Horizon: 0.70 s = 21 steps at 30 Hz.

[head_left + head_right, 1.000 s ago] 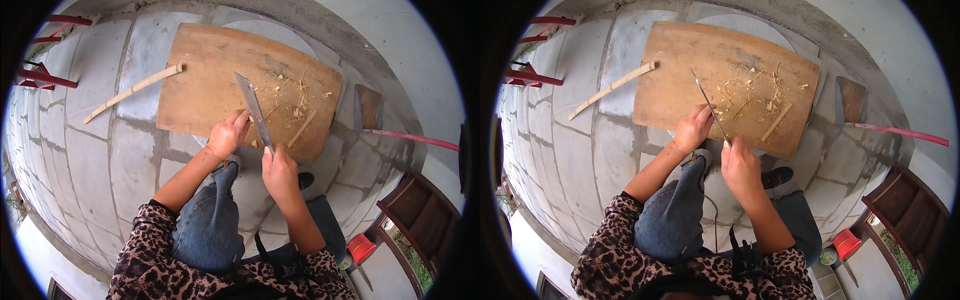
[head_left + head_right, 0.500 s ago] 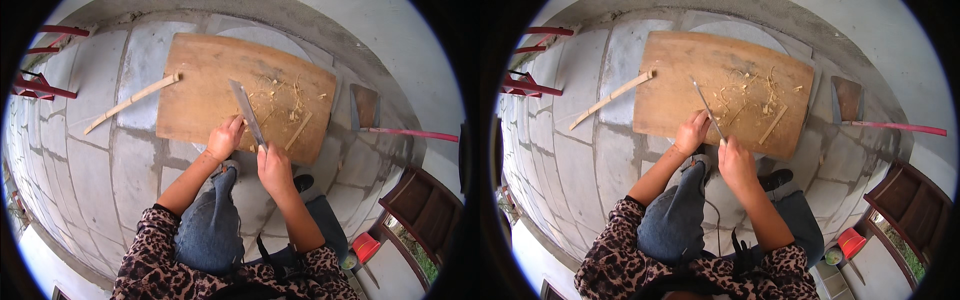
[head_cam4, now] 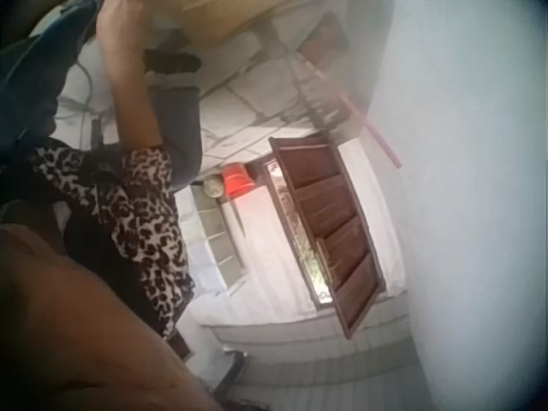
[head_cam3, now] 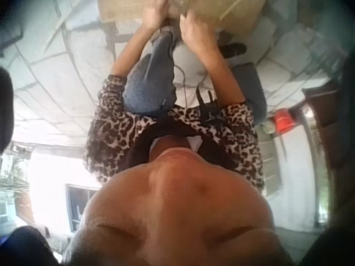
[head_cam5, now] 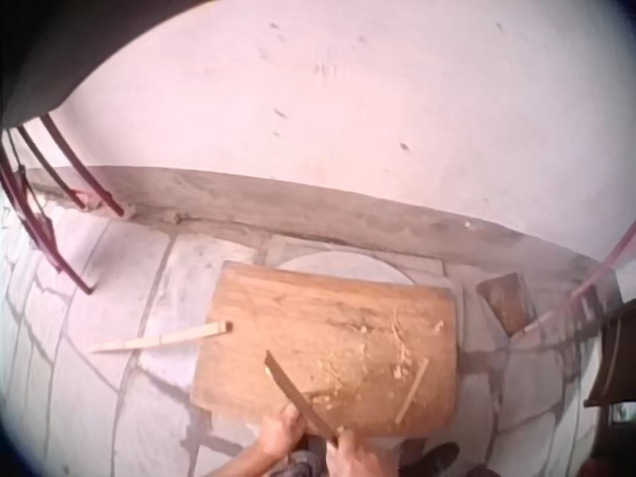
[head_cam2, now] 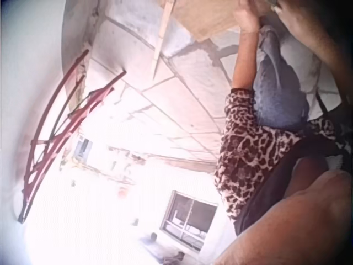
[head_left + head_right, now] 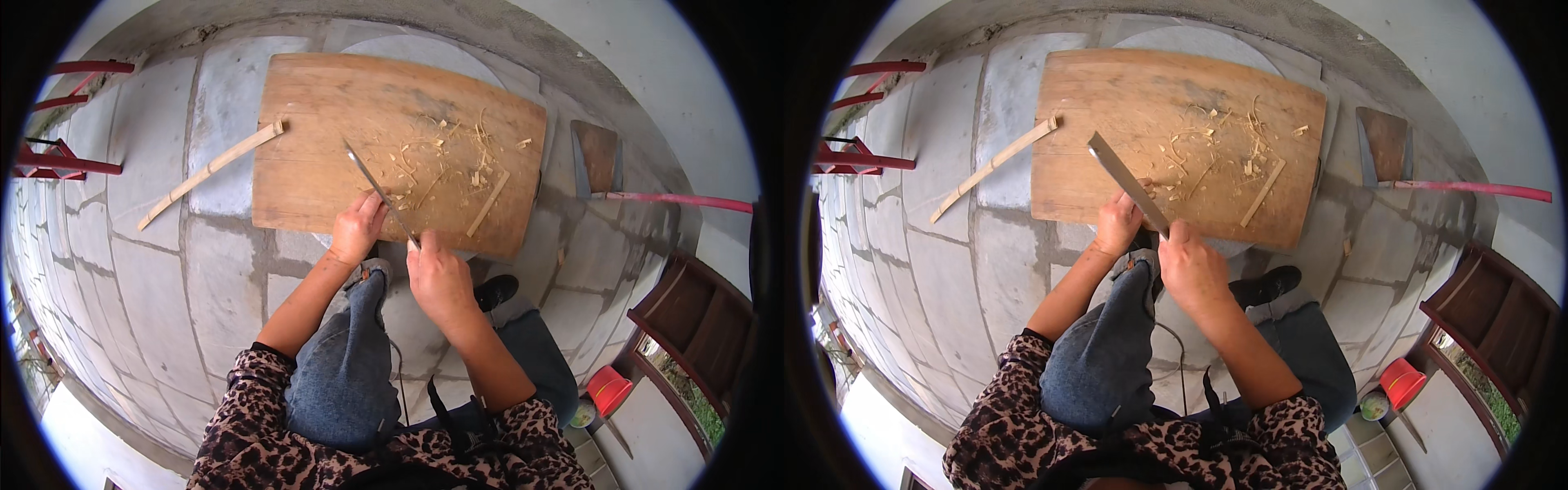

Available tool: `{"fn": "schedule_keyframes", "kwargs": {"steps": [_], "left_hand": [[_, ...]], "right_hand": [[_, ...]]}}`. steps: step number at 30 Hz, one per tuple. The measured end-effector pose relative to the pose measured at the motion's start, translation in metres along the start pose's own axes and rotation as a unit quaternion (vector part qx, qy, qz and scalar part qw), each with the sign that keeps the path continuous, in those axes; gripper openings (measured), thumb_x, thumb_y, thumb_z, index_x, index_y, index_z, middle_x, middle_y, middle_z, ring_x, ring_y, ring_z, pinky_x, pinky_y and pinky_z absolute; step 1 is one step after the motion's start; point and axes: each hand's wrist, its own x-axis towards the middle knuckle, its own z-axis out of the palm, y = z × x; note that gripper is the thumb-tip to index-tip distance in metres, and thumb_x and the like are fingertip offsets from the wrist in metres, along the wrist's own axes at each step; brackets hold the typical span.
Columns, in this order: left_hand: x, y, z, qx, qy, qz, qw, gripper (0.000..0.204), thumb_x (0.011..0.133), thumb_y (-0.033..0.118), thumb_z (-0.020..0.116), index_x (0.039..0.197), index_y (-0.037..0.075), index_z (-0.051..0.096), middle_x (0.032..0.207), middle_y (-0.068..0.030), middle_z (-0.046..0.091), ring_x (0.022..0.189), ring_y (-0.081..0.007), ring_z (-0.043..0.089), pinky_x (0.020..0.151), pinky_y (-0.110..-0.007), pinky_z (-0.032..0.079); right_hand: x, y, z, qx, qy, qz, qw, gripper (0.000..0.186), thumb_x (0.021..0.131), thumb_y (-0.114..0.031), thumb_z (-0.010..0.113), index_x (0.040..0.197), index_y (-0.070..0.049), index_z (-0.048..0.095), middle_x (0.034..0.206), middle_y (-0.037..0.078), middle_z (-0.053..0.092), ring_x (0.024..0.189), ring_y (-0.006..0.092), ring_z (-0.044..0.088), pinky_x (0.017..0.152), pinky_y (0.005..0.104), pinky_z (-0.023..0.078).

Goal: The person sits on the floor and uses a large knife to carve and shape thin wooden sticks on a wooden board. They repeatedly shave the sticks, inspect them, and continue refining their shape.

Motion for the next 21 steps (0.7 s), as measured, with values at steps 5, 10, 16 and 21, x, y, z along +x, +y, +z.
{"fn": "schedule_keyframes", "kwargs": {"steps": [5, 10, 16, 21], "left_hand": [[-0.003, -0.008, 0.001, 0.021, -0.030, -0.020, 0.999, 0.030, 0.080, 0.003, 0.062, 0.110, 0.007, 0.062, 0.108, -0.0109, 0.065, 0.090, -0.0300, 0.065, 0.075, -0.036, 0.054], [0.007, 0.017, -0.012, -0.031, 0.010, -0.017, 0.999, 0.039, 0.083, 0.008, 0.064, 0.120, 0.007, 0.055, 0.096, -0.0137, 0.063, 0.076, -0.0292, 0.065, 0.064, -0.038, 0.053], [-0.011, -0.004, -0.010, -0.048, 0.006, -0.145, 0.988, 0.036, 0.087, 0.006, 0.055, 0.122, 0.003, 0.047, 0.111, -0.0167, 0.058, 0.081, -0.0331, 0.064, 0.071, -0.041, 0.052], [-0.026, -0.012, -0.010, -0.065, 0.028, -0.176, 0.982, 0.024, 0.088, 0.007, 0.054, 0.112, 0.002, 0.050, 0.103, -0.0165, 0.061, 0.078, -0.0321, 0.064, 0.069, -0.040, 0.051]], "right_hand": [[-0.002, -0.001, 0.001, 0.015, 0.022, -0.045, 0.999, 0.021, 0.090, -0.017, 0.055, 0.093, -0.001, 0.042, 0.077, 0.021, 0.058, 0.065, 0.0404, 0.061, 0.055, 0.0476, 0.050], [-0.002, -0.003, -0.012, 0.023, 0.033, -0.047, 0.998, 0.018, 0.090, -0.014, 0.053, 0.096, 0.001, 0.045, 0.080, 0.023, 0.058, 0.070, 0.0426, 0.059, 0.060, 0.0500, 0.047], [0.015, 0.010, -0.004, -0.002, 0.067, -0.057, 0.996, 0.016, 0.089, -0.014, 0.055, 0.092, -0.001, 0.045, 0.076, 0.021, 0.058, 0.066, 0.0407, 0.059, 0.057, 0.0487, 0.048], [0.007, 0.000, -0.008, 0.018, 0.073, -0.030, 0.997, 0.015, 0.091, -0.015, 0.052, 0.091, 0.000, 0.048, 0.074, 0.023, 0.058, 0.069, 0.0436, 0.057, 0.062, 0.0504, 0.045]]}}
